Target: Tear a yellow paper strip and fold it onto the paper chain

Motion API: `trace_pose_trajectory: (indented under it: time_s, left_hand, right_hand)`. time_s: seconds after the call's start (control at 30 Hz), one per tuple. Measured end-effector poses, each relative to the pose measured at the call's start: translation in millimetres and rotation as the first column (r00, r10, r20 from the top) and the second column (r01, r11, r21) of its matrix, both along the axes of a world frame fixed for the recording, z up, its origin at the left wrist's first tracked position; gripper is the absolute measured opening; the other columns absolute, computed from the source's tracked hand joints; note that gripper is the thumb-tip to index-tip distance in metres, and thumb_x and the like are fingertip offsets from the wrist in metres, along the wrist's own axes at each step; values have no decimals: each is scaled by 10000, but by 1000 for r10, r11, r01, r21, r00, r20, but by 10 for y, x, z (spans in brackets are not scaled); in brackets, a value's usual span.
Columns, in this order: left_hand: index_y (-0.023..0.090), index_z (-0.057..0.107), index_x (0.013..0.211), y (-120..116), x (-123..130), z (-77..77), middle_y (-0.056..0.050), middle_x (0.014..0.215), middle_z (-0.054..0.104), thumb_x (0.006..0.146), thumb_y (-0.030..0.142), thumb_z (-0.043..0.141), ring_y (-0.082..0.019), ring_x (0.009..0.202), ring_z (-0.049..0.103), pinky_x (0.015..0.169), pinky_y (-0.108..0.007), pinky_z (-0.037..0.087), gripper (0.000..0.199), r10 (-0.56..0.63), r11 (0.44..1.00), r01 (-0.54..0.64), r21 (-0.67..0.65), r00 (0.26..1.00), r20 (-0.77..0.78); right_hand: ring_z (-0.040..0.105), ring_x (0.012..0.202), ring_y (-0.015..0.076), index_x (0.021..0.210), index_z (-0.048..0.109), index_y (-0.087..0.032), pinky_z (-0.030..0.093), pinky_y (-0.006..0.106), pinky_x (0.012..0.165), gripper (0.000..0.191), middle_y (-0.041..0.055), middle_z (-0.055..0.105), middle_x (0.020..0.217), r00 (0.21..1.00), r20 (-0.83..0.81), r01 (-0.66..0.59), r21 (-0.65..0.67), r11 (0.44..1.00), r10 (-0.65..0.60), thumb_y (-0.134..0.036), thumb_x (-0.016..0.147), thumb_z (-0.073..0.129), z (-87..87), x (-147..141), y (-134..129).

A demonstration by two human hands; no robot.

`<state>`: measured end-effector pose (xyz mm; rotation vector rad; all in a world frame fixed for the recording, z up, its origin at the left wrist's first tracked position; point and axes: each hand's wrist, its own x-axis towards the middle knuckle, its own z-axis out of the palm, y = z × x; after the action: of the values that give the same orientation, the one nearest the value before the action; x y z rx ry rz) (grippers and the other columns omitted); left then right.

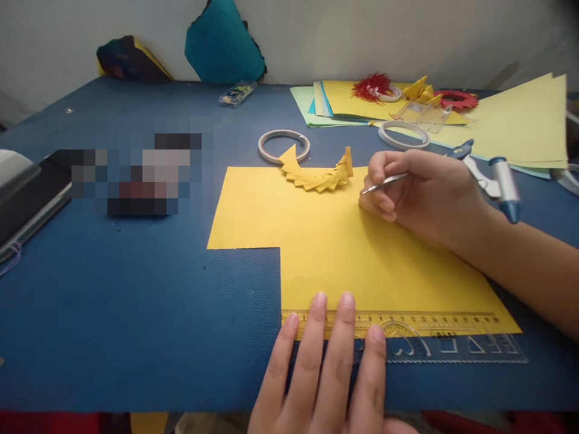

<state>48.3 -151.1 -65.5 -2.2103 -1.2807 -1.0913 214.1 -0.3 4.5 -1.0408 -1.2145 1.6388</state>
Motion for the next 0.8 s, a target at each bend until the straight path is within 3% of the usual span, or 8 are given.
trace_pose_trajectory:
  time_s: [0.13, 0.23, 0.37, 0.57, 0.7, 0.8]
  left_hand:
    - [244, 646, 1057, 21, -73, 54, -41, 938, 628, 869, 569, 321, -184, 1008, 572, 992, -364, 404, 497, 31, 998, -31, 49, 999, -18]
    - [261, 616, 1115, 53, -208, 145, -37, 946, 615, 847, 602, 333, -162, 914, 588, 994, -356, 405, 518, -54, 998, 57, 8, 974, -221]
    - [261, 597, 1144, 97, -326, 208, -33, 960, 607, 830, 625, 338, -156, 894, 577, 971, -341, 425, 546, -156, 987, 162, -19, 903, -400]
    - [247, 621, 1106, 42, -192, 95, -35, 924, 613, 856, 579, 344, -158, 883, 585, 1012, -370, 383, 499, -27, 999, 35, 40, 984, -174]
    - [271, 606, 1124, -22, -154, 110, -24, 974, 609, 863, 509, 414, -166, 935, 577, 1012, -363, 386, 402, -32, 997, 19, -68, 981, -193]
    - [270, 611, 1117, -38, -146, 126, -25, 980, 609, 870, 482, 419, -170, 949, 572, 1007, -364, 391, 378, -7, 998, -3, -61, 988, -157]
  right_hand:
    - [383, 347, 87, 544, 473, -183, 285, 226, 404, 206, -12, 430, 365, 995, 33, -96, 57, 994, 94, -158, 725, 377, 0, -21, -120]
    - [322, 333, 69, 518, 455, -178, 235, 220, 370, 222, -29, 388, 373, 988, 93, -129, 56, 990, 124, -153, 723, 373, 17, -89, -275]
    - [342, 354, 56, 499, 436, -165, 230, 194, 348, 253, -41, 387, 419, 935, 220, -303, 92, 949, 277, -93, 729, 358, 59, -194, -466]
    - [333, 395, 54, 453, 347, -169, 263, 186, 391, 300, -34, 382, 441, 869, 432, -385, 282, 878, 242, -63, 733, 328, 63, -245, -537]
    - [334, 407, 63, 477, 342, -175, 263, 191, 398, 291, -35, 363, 448, 846, 467, -426, 299, 854, 258, -65, 745, 325, 45, -227, -528]
    - [338, 402, 65, 471, 336, -180, 265, 193, 391, 296, -32, 363, 450, 841, 470, -429, 273, 861, 270, -61, 741, 318, 57, -221, -518]
